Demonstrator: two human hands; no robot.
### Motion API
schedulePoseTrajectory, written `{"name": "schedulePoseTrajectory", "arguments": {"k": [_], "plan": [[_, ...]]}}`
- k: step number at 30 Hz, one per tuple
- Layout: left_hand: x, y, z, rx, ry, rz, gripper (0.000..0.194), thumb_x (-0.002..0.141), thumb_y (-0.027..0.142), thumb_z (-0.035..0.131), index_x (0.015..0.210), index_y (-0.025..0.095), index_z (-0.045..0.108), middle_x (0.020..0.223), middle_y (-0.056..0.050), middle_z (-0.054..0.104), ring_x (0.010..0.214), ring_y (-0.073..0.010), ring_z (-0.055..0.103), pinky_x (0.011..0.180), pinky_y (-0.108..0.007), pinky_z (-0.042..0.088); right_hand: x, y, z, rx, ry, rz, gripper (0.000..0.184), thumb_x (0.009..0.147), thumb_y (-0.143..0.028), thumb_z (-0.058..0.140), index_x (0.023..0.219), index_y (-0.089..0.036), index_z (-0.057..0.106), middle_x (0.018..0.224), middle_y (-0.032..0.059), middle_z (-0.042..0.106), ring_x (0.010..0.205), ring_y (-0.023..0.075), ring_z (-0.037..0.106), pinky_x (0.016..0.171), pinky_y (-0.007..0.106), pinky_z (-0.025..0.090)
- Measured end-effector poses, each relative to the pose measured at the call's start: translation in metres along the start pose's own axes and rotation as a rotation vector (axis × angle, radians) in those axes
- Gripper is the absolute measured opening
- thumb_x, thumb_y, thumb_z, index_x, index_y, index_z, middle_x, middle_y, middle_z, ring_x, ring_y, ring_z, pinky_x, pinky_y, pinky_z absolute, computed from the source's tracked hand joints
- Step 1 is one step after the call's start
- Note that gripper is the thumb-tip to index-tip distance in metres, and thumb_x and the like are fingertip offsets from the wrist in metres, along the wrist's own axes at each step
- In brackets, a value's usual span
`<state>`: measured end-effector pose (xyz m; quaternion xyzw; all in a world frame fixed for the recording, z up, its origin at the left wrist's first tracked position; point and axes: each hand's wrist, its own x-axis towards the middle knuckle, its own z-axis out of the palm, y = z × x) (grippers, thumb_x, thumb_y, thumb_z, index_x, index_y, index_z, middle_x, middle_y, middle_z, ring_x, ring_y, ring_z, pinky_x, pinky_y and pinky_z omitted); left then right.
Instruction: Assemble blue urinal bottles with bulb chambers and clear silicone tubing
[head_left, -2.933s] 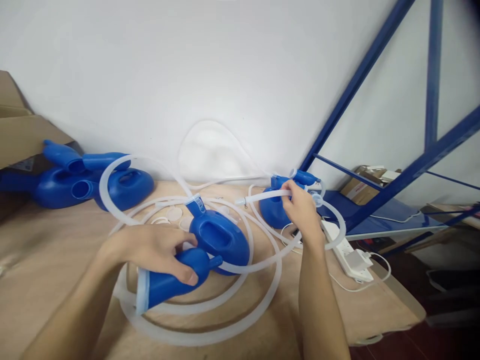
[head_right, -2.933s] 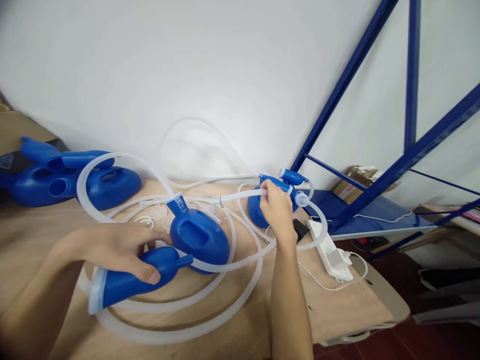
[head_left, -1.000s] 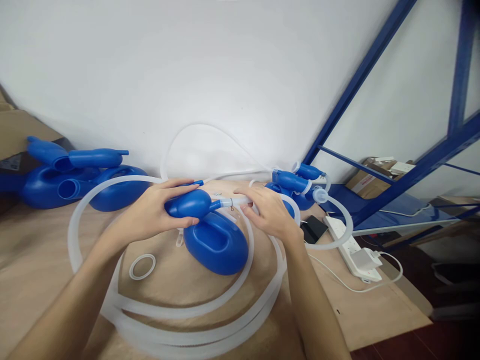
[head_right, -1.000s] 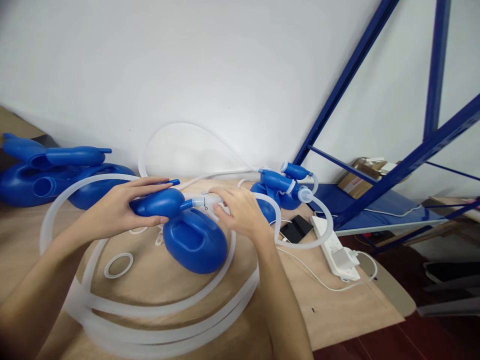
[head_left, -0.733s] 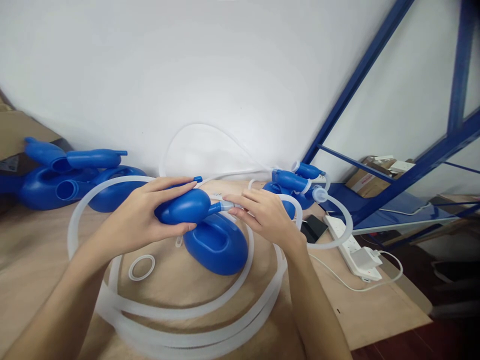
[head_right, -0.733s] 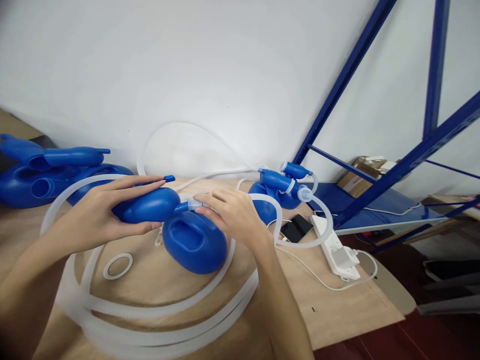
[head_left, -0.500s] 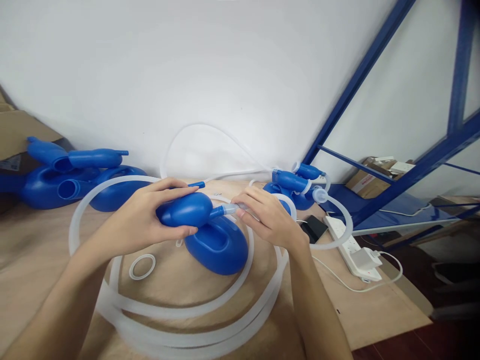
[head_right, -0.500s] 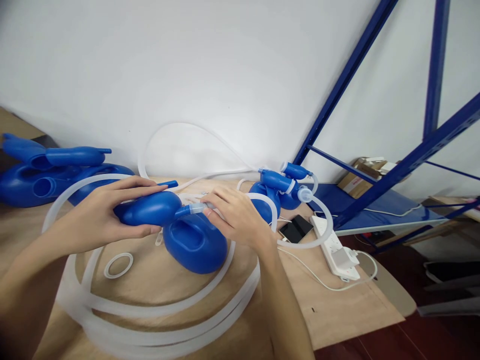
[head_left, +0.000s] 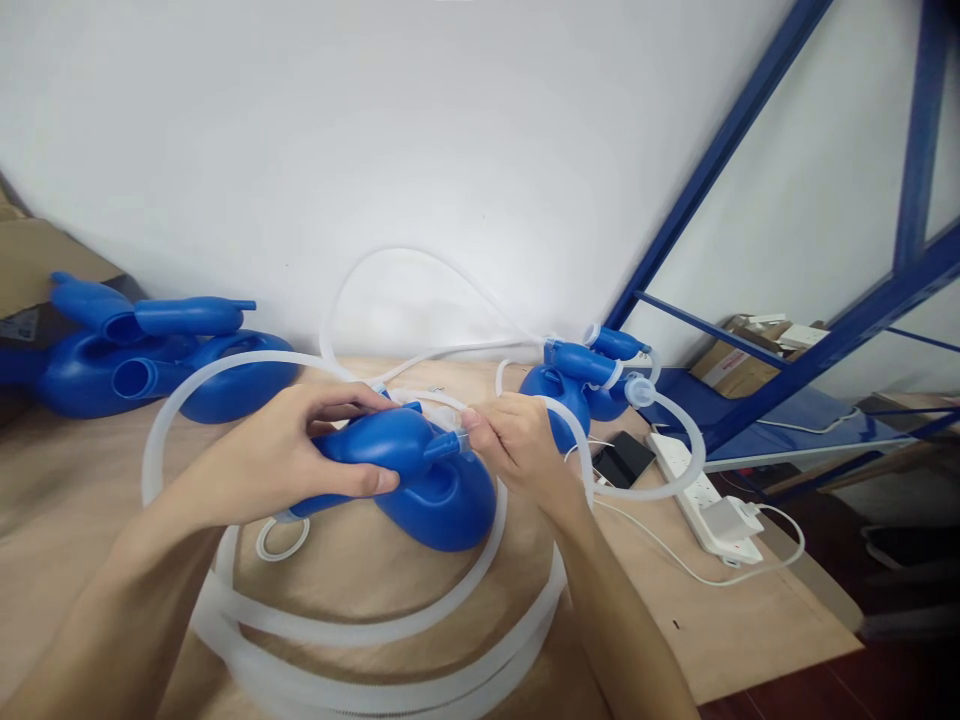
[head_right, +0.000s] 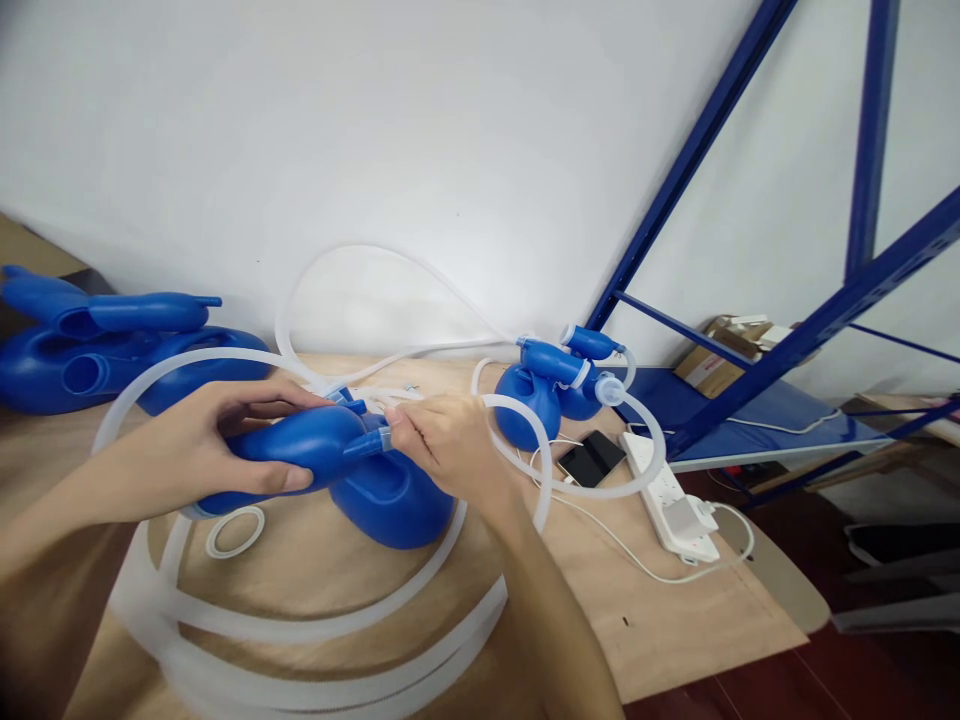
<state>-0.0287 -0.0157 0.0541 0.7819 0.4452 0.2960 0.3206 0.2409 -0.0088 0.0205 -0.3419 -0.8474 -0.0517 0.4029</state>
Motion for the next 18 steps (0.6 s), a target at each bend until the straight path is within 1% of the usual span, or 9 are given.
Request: {"name": "schedulePoseTrajectory", "arguments": {"k": [3, 6, 8, 10, 12, 13, 15, 17, 18], "plan": [[0.001, 0.002, 0.005, -0.051, -0.045, -0.031, 0.049, 0.069, 0.055, 0.089, 0.110, 0.031, 0.078, 0.111, -0.001, 0.080, 0.107, -0.0307, 0.076, 0.094, -0.040, 0.065, 0.001, -0.001, 0.002, 0.003, 0.037, -0.043, 0.053, 0.110, -0.032, 0.036, 0.058, -0.023, 0.044, 0.052, -0.0013, 0.049, 0.050, 0.0136, 0.041, 0.059, 0.033, 0.030], [0.008, 0.001, 0.013, -0.159, -0.125, -0.097, 0.053, 0.070, 0.057, 0.087, 0.115, 0.031, 0.077, 0.107, -0.001, 0.081, 0.104, -0.0317, 0.077, 0.090, -0.041, 0.066, 0.001, -0.001, 0.002, -0.015, 0.069, -0.061, 0.053, 0.110, -0.031, 0.034, 0.059, -0.023, 0.046, 0.051, -0.0011, 0.048, 0.049, 0.0138, 0.040, 0.058, 0.034, 0.030], [0.015, 0.000, 0.022, -0.287, -0.168, -0.171, 0.059, 0.066, 0.060, 0.087, 0.115, 0.029, 0.078, 0.110, -0.004, 0.081, 0.107, -0.0338, 0.076, 0.092, -0.044, 0.065, 0.000, -0.001, 0.000, -0.015, 0.089, -0.060, 0.053, 0.110, -0.032, 0.034, 0.060, -0.023, 0.048, 0.051, -0.0007, 0.050, 0.049, 0.0137, 0.040, 0.058, 0.034, 0.030], [0.020, -0.001, 0.031, -0.444, -0.206, -0.278, 0.065, 0.061, 0.062, 0.088, 0.115, 0.027, 0.078, 0.113, -0.007, 0.081, 0.109, -0.0361, 0.075, 0.093, -0.047, 0.065, -0.001, 0.000, -0.001, 0.002, 0.094, -0.049, 0.055, 0.111, -0.035, 0.033, 0.060, -0.023, 0.050, 0.053, 0.0002, 0.053, 0.050, 0.0139, 0.042, 0.058, 0.034, 0.032], [0.022, -0.001, 0.037, -0.578, -0.218, -0.348, 0.067, 0.062, 0.062, 0.088, 0.117, 0.027, 0.076, 0.120, -0.009, 0.079, 0.115, -0.0373, 0.074, 0.096, -0.048, 0.064, -0.002, 0.004, -0.002, 0.032, 0.117, 0.009, 0.057, 0.111, -0.041, 0.032, 0.061, -0.023, 0.052, 0.055, 0.0016, 0.056, 0.052, 0.0146, 0.046, 0.060, 0.034, 0.034], [0.022, 0.000, 0.037, -0.629, -0.214, -0.346, 0.066, 0.064, 0.063, 0.086, 0.119, 0.027, 0.076, 0.124, -0.009, 0.078, 0.120, -0.0376, 0.072, 0.098, -0.048, 0.063, -0.002, 0.006, -0.002, 0.053, 0.141, 0.064, 0.059, 0.111, -0.044, 0.032, 0.061, -0.023, 0.052, 0.056, 0.0021, 0.057, 0.053, 0.0150, 0.048, 0.060, 0.034, 0.035], [0.018, 0.001, 0.035, -0.714, -0.197, -0.269, 0.067, 0.073, 0.069, 0.080, 0.124, 0.027, 0.073, 0.134, -0.011, 0.073, 0.128, -0.0387, 0.067, 0.103, -0.050, 0.061, -0.001, 0.012, -0.002, 0.104, 0.218, 0.227, 0.062, 0.111, -0.052, 0.032, 0.058, -0.023, 0.046, 0.054, 0.0011, 0.051, 0.053, 0.0150, 0.047, 0.058, 0.033, 0.033], [0.013, 0.002, 0.030, -0.729, -0.146, -0.107, 0.077, 0.076, 0.073, 0.076, 0.137, 0.029, 0.064, 0.145, -0.012, 0.067, 0.131, -0.0410, 0.064, 0.103, -0.052, 0.061, 0.001, 0.017, -0.002, 0.158, 0.310, 0.408, 0.063, 0.108, -0.059, 0.035, 0.056, -0.024, 0.034, 0.051, -0.0015, 0.040, 0.050, 0.0137, 0.038, 0.054, 0.033, 0.028], [0.010, 0.002, 0.029, -0.672, -0.091, -0.011, 0.083, 0.075, 0.073, 0.078, 0.143, 0.030, 0.058, 0.150, -0.013, 0.063, 0.132, -0.0419, 0.063, 0.102, -0.053, 0.061, 0.002, 0.019, -0.002, 0.187, 0.338, 0.482, 0.063, 0.107, -0.061, 0.037, 0.056, -0.025, 0.030, 0.051, -0.0026, 0.035, 0.050, 0.0131, 0.034, 0.052, 0.032, 0.026]]}}
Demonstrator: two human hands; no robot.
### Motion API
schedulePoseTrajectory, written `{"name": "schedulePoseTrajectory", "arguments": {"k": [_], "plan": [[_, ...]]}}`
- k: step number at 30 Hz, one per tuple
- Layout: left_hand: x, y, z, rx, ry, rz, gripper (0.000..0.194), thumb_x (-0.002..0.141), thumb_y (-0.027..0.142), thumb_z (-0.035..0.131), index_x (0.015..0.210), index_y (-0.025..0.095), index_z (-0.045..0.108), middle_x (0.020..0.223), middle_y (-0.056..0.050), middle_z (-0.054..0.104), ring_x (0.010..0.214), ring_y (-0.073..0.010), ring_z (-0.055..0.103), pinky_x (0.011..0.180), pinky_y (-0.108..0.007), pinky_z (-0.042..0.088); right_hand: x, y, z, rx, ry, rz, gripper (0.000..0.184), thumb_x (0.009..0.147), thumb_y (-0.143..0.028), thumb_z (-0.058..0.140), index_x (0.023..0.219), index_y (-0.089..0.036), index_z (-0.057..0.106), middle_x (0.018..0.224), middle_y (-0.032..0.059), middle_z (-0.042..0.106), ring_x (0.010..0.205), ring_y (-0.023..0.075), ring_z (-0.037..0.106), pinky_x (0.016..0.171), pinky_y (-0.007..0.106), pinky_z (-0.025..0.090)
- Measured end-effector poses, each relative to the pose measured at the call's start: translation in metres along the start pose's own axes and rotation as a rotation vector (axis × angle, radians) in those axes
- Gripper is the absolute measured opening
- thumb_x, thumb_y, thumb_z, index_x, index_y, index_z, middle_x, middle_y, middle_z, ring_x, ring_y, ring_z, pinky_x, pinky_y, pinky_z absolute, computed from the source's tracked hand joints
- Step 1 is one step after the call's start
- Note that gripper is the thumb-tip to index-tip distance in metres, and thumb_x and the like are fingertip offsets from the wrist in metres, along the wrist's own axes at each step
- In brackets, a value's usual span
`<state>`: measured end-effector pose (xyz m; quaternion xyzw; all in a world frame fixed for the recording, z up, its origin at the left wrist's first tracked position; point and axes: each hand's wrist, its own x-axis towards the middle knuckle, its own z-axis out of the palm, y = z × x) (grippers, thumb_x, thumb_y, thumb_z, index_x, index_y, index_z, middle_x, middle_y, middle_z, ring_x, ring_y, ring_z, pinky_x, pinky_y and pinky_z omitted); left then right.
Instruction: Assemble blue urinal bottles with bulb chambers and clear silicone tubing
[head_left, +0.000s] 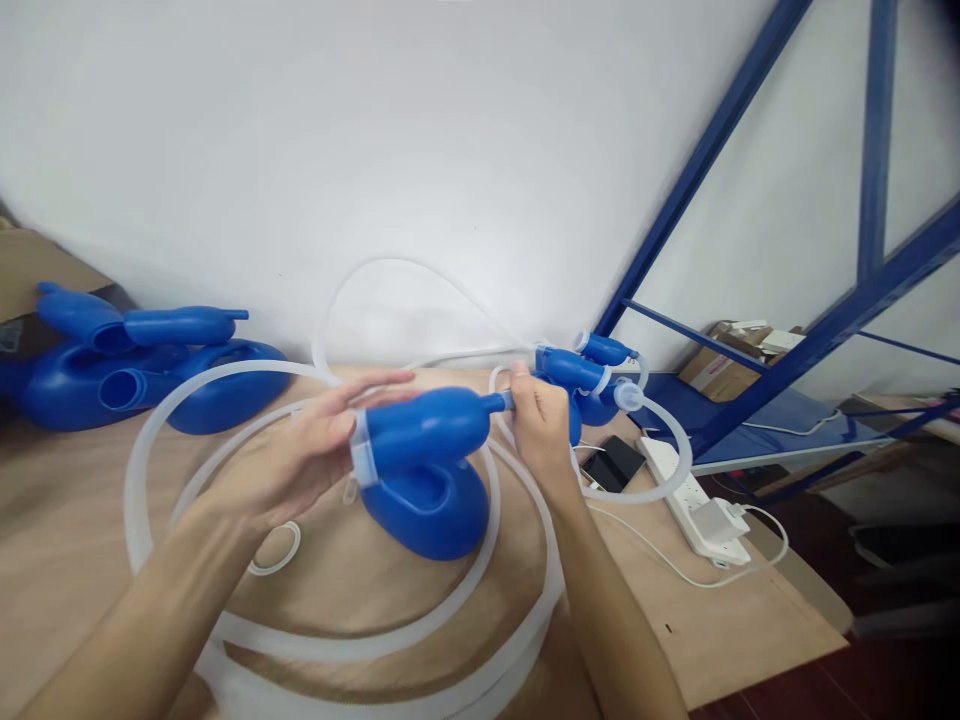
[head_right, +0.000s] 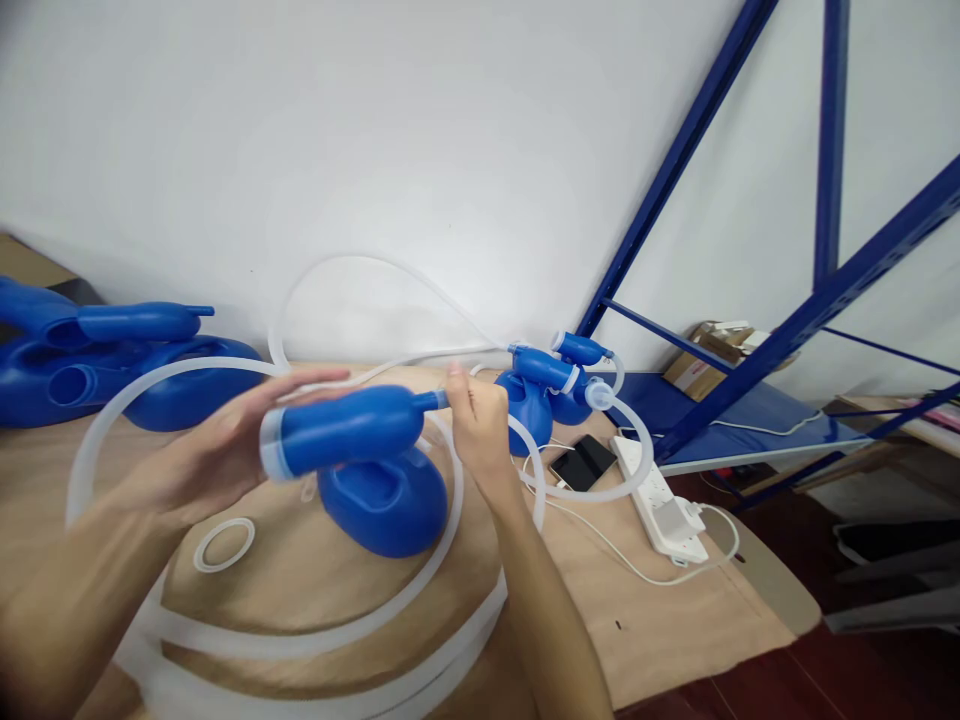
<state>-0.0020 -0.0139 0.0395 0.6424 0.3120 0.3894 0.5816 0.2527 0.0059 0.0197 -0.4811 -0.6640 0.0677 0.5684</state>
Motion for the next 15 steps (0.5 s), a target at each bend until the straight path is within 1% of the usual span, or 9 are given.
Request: {"name": "schedulePoseTrajectory", "arguments": {"k": [1, 3, 5, 6, 8, 10, 12, 13, 15], "plan": [[-0.002, 0.000, 0.000, 0.111, 0.048, 0.107, 0.089, 0.074, 0.069, 0.082, 0.148, 0.032, 0.052, 0.153, -0.013, 0.059, 0.134, -0.0418, 0.062, 0.103, -0.053, 0.060, 0.002, 0.000, 0.000, 0.024, 0.017, 0.057, 0.063, 0.106, -0.063, 0.038, 0.057, -0.025, 0.027, 0.052, -0.0032, 0.031, 0.050, 0.0128, 0.031, 0.051, 0.032, 0.024], [-0.005, -0.002, 0.002, 0.416, 0.222, 0.321, 0.090, 0.074, 0.056, 0.088, 0.151, 0.033, 0.046, 0.153, -0.012, 0.057, 0.136, -0.0394, 0.060, 0.109, -0.053, 0.056, 0.003, -0.003, -0.001, 0.065, -0.014, 0.106, 0.061, 0.106, -0.062, 0.039, 0.058, -0.025, 0.030, 0.053, -0.0035, 0.031, 0.051, 0.0129, 0.031, 0.051, 0.032, 0.025], [-0.004, -0.006, 0.004, 0.676, 0.399, 0.497, 0.077, 0.080, 0.045, 0.086, 0.145, 0.032, 0.047, 0.143, -0.010, 0.063, 0.133, -0.0350, 0.062, 0.113, -0.055, 0.052, 0.003, -0.009, -0.006, 0.088, -0.092, 0.080, 0.057, 0.107, -0.058, 0.038, 0.061, -0.024, 0.039, 0.058, -0.0023, 0.040, 0.055, 0.0141, 0.039, 0.055, 0.031, 0.032], [-0.003, -0.007, 0.005, 0.744, 0.443, 0.591, 0.069, 0.082, 0.041, 0.084, 0.140, 0.031, 0.048, 0.136, -0.008, 0.065, 0.128, -0.0329, 0.064, 0.112, -0.054, 0.052, 0.003, -0.012, -0.009, 0.094, -0.138, 0.049, 0.055, 0.108, -0.055, 0.037, 0.064, -0.023, 0.044, 0.063, -0.0011, 0.047, 0.060, 0.0148, 0.046, 0.059, 0.030, 0.037], [-0.001, -0.008, 0.003, 0.789, 0.424, 0.771, 0.060, 0.081, 0.038, 0.086, 0.129, 0.031, 0.050, 0.125, -0.005, 0.067, 0.118, -0.0296, 0.068, 0.106, -0.051, 0.056, 0.004, -0.017, -0.019, 0.109, -0.265, -0.015, 0.050, 0.110, -0.049, 0.036, 0.073, -0.022, 0.056, 0.079, 0.0019, 0.061, 0.074, 0.0166, 0.058, 0.072, 0.030, 0.044], [-0.002, -0.005, -0.002, 0.815, 0.348, 0.854, 0.057, 0.079, 0.034, 0.089, 0.122, 0.032, 0.051, 0.124, -0.004, 0.066, 0.114, -0.0276, 0.070, 0.100, -0.048, 0.059, 0.005, -0.018, -0.029, 0.107, -0.410, -0.047, 0.049, 0.111, -0.048, 0.036, 0.081, -0.021, 0.064, 0.086, 0.0029, 0.067, 0.080, 0.0175, 0.062, 0.076, 0.031, 0.046], [-0.006, 0.001, -0.006, 0.855, 0.306, 0.848, 0.051, 0.081, 0.032, 0.088, 0.118, 0.032, 0.053, 0.128, -0.003, 0.065, 0.113, -0.0271, 0.071, 0.098, -0.047, 0.060, 0.007, -0.017, -0.038, 0.069, -0.503, -0.064, 0.051, 0.111, -0.051, 0.037, 0.083, -0.021, 0.067, 0.078, 0.0017, 0.066, 0.073, 0.0173, 0.059, 0.070, 0.030, 0.044], [-0.008, 0.005, -0.007, 0.870, 0.299, 0.835, 0.047, 0.083, 0.031, 0.086, 0.117, 0.033, 0.054, 0.130, -0.003, 0.064, 0.114, -0.0272, 0.071, 0.097, -0.048, 0.061, 0.008, -0.016, -0.041, 0.041, -0.516, -0.079, 0.052, 0.110, -0.052, 0.038, 0.081, -0.020, 0.067, 0.073, 0.0010, 0.064, 0.069, 0.0170, 0.057, 0.067, 0.030, 0.043], [-0.012, 0.010, -0.006, 0.879, 0.291, 0.860, 0.040, 0.084, 0.029, 0.082, 0.113, 0.033, 0.055, 0.130, -0.003, 0.064, 0.114, -0.0277, 0.071, 0.095, -0.049, 0.063, 0.009, -0.016, -0.044, -0.012, -0.490, -0.119, 0.052, 0.110, -0.053, 0.040, 0.079, -0.020, 0.067, 0.070, 0.0009, 0.061, 0.067, 0.0167, 0.056, 0.065, 0.030, 0.041]]}}
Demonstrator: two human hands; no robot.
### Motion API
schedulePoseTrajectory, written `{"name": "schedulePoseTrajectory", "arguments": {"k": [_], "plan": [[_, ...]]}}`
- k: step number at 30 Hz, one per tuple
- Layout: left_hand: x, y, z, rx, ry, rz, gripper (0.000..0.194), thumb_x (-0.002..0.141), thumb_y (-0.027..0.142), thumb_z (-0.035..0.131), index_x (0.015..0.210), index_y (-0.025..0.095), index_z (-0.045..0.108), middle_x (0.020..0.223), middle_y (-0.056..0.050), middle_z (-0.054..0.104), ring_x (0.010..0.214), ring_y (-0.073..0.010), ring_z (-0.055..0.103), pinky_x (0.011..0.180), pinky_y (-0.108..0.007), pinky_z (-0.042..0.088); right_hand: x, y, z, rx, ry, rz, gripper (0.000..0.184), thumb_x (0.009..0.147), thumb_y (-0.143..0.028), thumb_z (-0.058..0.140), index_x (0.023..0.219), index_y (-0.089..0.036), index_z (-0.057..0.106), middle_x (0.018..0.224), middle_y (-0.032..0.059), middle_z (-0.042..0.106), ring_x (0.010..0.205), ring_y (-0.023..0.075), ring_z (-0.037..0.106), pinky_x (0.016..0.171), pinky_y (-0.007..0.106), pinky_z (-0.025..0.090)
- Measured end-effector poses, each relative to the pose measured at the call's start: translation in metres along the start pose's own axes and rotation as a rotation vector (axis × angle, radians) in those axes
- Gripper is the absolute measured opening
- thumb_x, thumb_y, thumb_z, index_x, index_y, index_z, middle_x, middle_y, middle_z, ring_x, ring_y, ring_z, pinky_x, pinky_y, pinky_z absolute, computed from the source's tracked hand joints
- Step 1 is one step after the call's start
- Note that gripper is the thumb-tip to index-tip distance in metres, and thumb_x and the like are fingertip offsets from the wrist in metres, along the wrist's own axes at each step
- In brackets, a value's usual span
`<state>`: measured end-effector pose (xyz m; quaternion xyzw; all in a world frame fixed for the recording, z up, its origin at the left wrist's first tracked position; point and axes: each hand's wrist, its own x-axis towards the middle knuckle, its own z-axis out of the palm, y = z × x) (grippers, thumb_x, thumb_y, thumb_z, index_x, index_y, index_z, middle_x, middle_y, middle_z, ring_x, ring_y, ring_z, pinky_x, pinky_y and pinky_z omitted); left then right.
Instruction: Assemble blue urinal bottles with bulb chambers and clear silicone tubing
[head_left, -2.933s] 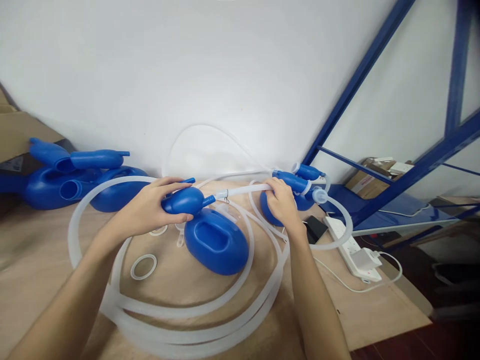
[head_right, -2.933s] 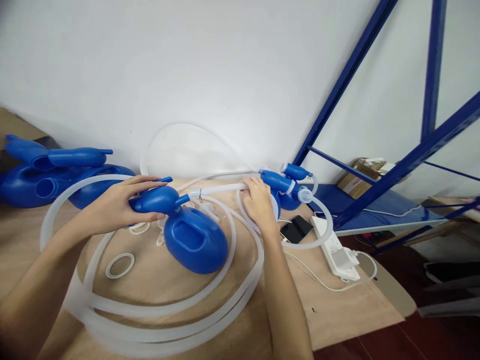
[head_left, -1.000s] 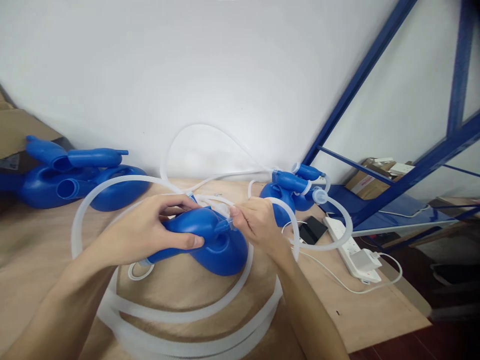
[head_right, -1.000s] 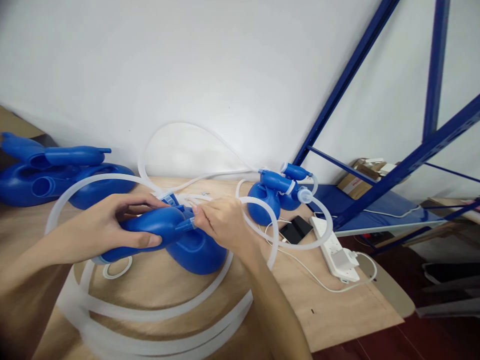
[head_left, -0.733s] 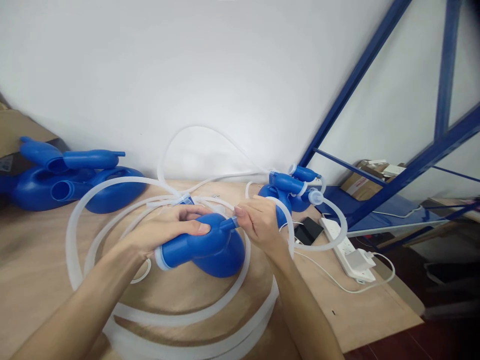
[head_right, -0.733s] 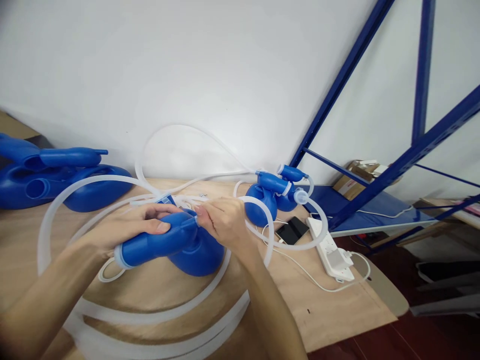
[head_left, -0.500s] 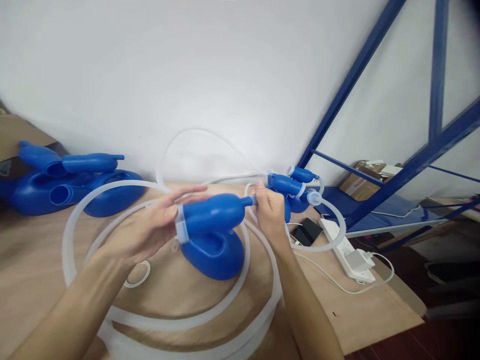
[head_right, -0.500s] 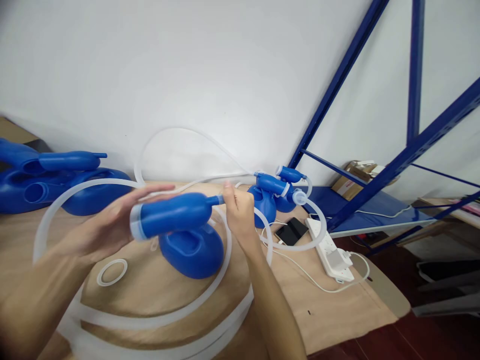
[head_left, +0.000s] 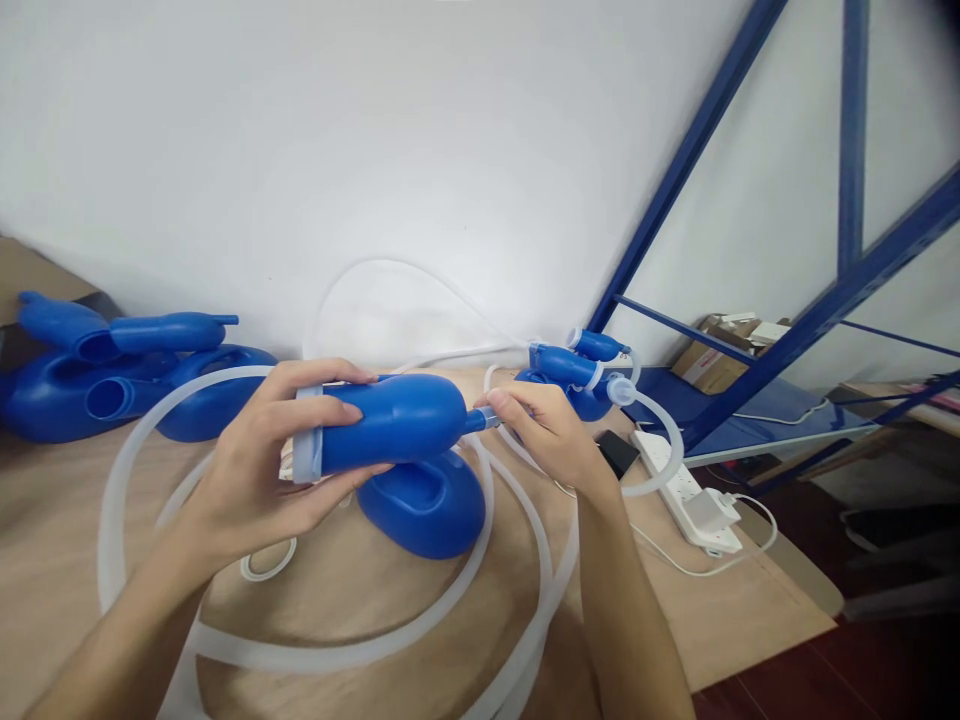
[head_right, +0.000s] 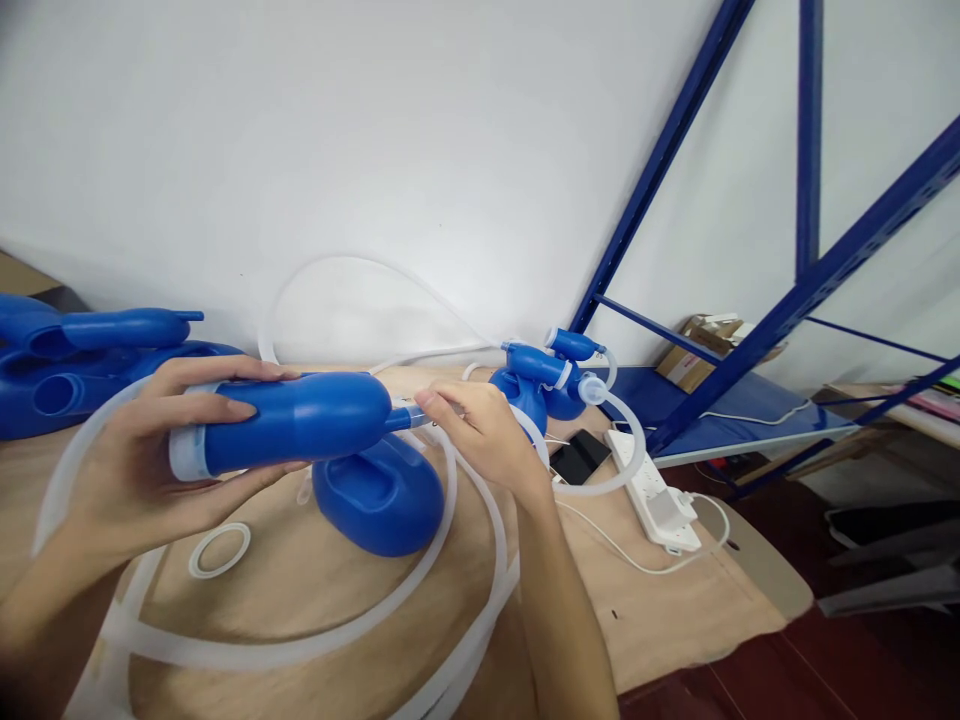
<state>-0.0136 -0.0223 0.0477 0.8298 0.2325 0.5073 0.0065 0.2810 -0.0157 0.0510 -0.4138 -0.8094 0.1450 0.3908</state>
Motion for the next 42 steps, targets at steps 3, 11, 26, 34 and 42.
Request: {"name": "schedulePoseTrajectory", "arguments": {"k": [3, 11, 26, 34, 42], "plan": [[0.002, 0.005, 0.001, -0.016, 0.030, 0.044, 0.033, 0.084, 0.022, 0.080, 0.104, 0.030, 0.055, 0.125, -0.004, 0.067, 0.112, -0.0275, 0.072, 0.090, -0.049, 0.065, 0.000, -0.001, 0.002, -0.071, 0.087, -0.024, 0.053, 0.111, -0.049, 0.038, 0.075, -0.019, 0.063, 0.070, 0.0018, 0.061, 0.067, 0.0163, 0.055, 0.067, 0.030, 0.039], [0.001, -0.004, 0.009, -0.136, 0.132, 0.011, 0.056, 0.074, 0.020, 0.090, 0.109, 0.030, 0.047, 0.116, -0.005, 0.069, 0.101, -0.0268, 0.075, 0.084, -0.047, 0.066, 0.000, 0.004, 0.014, -0.179, 0.293, -0.248, 0.051, 0.114, -0.044, 0.030, 0.080, -0.021, 0.060, 0.071, 0.0031, 0.060, 0.066, 0.0166, 0.054, 0.065, 0.032, 0.039], [-0.002, -0.011, 0.011, -0.211, 0.133, -0.092, 0.057, 0.074, 0.024, 0.092, 0.112, 0.029, 0.048, 0.116, -0.007, 0.069, 0.107, -0.0299, 0.074, 0.091, -0.051, 0.065, -0.007, 0.002, -0.007, -0.120, 0.020, -0.260, 0.036, 0.109, -0.051, 0.048, 0.111, -0.021, 0.068, 0.108, 0.0082, 0.069, 0.089, 0.0188, 0.066, 0.076, 0.032, 0.050], [-0.004, -0.006, 0.020, -0.179, 0.087, 0.032, 0.060, 0.073, 0.015, 0.090, 0.115, 0.029, 0.048, 0.120, -0.008, 0.069, 0.107, -0.0286, 0.074, 0.089, -0.047, 0.065, -0.005, 0.000, 0.001, -0.145, -0.017, -0.042, 0.065, 0.112, -0.054, 0.026, 0.058, -0.021, 0.041, 0.054, -0.0017, 0.047, 0.054, 0.0120, 0.045, 0.060, 0.031, 0.030], [-0.010, 0.005, 0.020, 0.030, 0.074, 0.019, 0.065, 0.076, 0.029, 0.089, 0.132, 0.029, 0.055, 0.116, -0.008, 0.070, 0.104, -0.0307, 0.072, 0.087, -0.048, 0.061, -0.003, -0.004, 0.021, -0.126, 0.322, -0.124, 0.052, 0.111, -0.035, 0.032, 0.061, -0.023, 0.029, 0.053, -0.0038, 0.033, 0.048, 0.0101, 0.032, 0.055, 0.032, 0.023]]}}
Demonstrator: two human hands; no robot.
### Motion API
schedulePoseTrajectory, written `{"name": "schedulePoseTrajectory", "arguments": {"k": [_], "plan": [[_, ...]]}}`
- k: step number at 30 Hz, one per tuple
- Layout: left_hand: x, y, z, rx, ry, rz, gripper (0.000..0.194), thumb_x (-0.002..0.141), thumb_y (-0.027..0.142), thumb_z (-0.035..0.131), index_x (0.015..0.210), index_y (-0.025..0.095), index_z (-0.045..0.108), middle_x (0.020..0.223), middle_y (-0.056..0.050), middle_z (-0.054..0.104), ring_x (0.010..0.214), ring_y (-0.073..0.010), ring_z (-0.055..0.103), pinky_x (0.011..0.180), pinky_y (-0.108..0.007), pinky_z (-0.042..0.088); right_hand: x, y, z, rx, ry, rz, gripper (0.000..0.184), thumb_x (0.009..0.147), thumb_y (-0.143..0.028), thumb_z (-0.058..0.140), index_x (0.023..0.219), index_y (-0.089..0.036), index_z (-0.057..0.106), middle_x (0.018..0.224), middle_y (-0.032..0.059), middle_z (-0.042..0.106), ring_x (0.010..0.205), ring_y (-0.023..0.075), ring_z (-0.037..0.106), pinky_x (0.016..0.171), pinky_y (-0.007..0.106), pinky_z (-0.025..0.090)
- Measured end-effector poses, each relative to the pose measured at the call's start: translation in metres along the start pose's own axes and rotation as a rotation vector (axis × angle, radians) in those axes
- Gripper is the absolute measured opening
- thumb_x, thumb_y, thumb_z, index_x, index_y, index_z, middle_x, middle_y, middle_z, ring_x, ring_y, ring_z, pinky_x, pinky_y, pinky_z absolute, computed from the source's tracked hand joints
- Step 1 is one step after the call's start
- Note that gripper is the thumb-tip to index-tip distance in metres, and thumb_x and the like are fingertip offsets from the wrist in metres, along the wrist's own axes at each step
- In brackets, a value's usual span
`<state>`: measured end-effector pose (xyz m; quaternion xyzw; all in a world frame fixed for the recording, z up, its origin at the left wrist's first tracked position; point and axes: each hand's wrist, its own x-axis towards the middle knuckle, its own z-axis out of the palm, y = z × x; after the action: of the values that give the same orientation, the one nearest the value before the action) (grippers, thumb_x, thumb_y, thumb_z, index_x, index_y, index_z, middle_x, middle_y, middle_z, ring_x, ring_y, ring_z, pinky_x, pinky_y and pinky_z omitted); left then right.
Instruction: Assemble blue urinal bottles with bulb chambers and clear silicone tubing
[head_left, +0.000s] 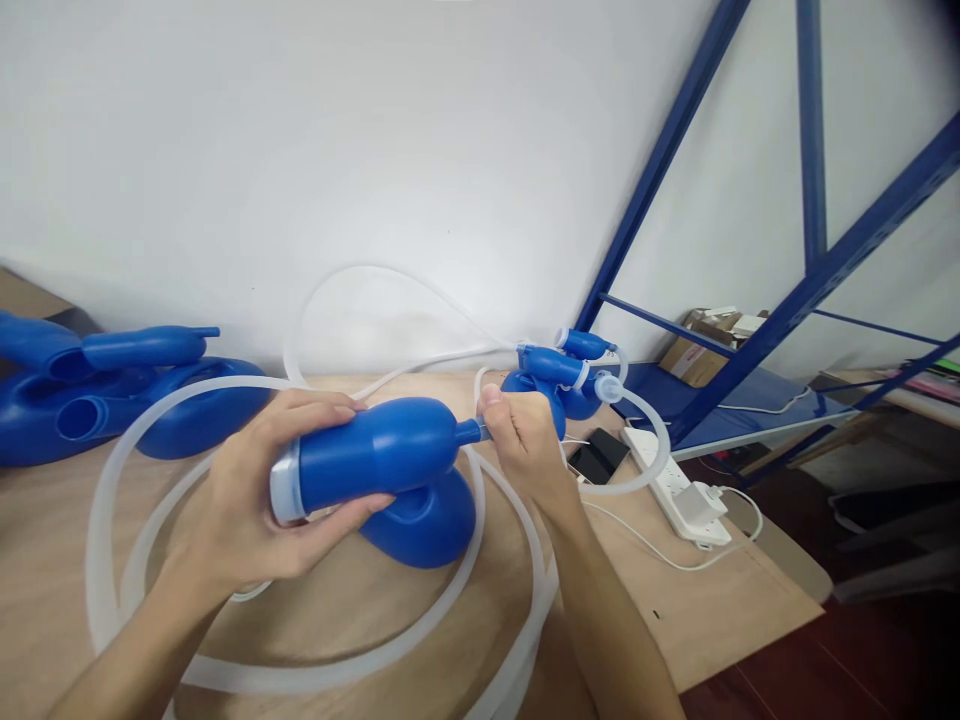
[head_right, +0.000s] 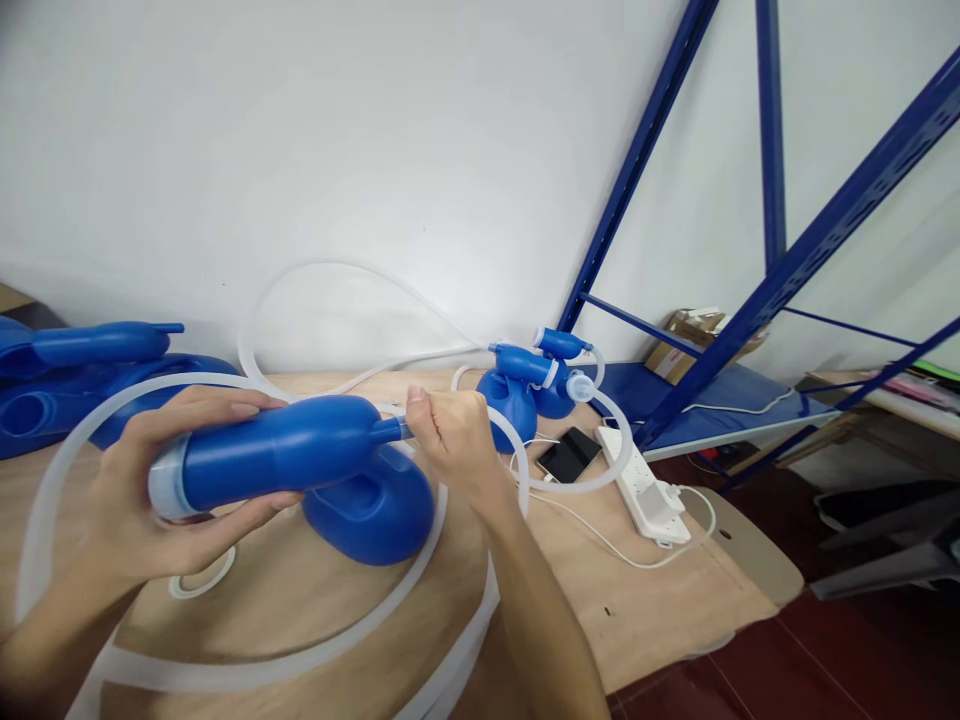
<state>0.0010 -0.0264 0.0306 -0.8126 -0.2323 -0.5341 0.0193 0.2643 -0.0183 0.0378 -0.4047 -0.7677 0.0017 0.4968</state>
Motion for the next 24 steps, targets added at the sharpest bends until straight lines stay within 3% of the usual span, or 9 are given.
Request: {"name": "schedulePoseTrajectory", "arguments": {"k": [5, 10, 16, 24], "plan": [[-0.004, 0.012, 0.006, -0.066, 0.031, -0.189, 0.050, 0.081, 0.037, 0.084, 0.122, 0.031, 0.056, 0.111, -0.008, 0.068, 0.101, -0.0318, 0.071, 0.086, -0.052, 0.060, -0.002, -0.003, -0.001, -0.108, 0.092, -0.150, 0.052, 0.111, -0.031, 0.030, 0.060, -0.023, 0.034, 0.051, -0.0026, 0.038, 0.047, 0.0111, 0.035, 0.054, 0.032, 0.024], [-0.004, 0.021, 0.007, -0.072, 0.053, -0.219, 0.055, 0.074, 0.033, 0.090, 0.116, 0.026, 0.056, 0.108, -0.008, 0.068, 0.099, -0.0321, 0.070, 0.085, -0.050, 0.058, -0.003, -0.006, -0.008, -0.146, 0.063, -0.160, 0.056, 0.113, -0.037, 0.023, 0.060, -0.024, 0.037, 0.051, -0.0005, 0.042, 0.047, 0.0122, 0.038, 0.053, 0.033, 0.027], [-0.001, 0.022, 0.006, -0.142, -0.006, -0.145, 0.056, 0.078, 0.024, 0.086, 0.125, 0.030, 0.055, 0.115, -0.009, 0.065, 0.104, -0.0332, 0.070, 0.085, -0.053, 0.061, -0.004, -0.004, -0.009, -0.111, 0.000, -0.156, 0.058, 0.114, -0.040, 0.022, 0.060, -0.024, 0.037, 0.051, -0.0005, 0.043, 0.046, 0.0125, 0.039, 0.053, 0.034, 0.028], [0.008, 0.029, -0.007, -0.024, -0.080, 0.051, 0.045, 0.085, 0.018, 0.081, 0.122, 0.027, 0.055, 0.124, -0.011, 0.060, 0.113, -0.0296, 0.068, 0.092, -0.050, 0.064, -0.004, 0.001, -0.002, -0.005, -0.060, -0.215, 0.056, 0.114, -0.041, 0.022, 0.062, -0.025, 0.032, 0.052, -0.0017, 0.040, 0.046, 0.0125, 0.036, 0.053, 0.034, 0.025]]}}
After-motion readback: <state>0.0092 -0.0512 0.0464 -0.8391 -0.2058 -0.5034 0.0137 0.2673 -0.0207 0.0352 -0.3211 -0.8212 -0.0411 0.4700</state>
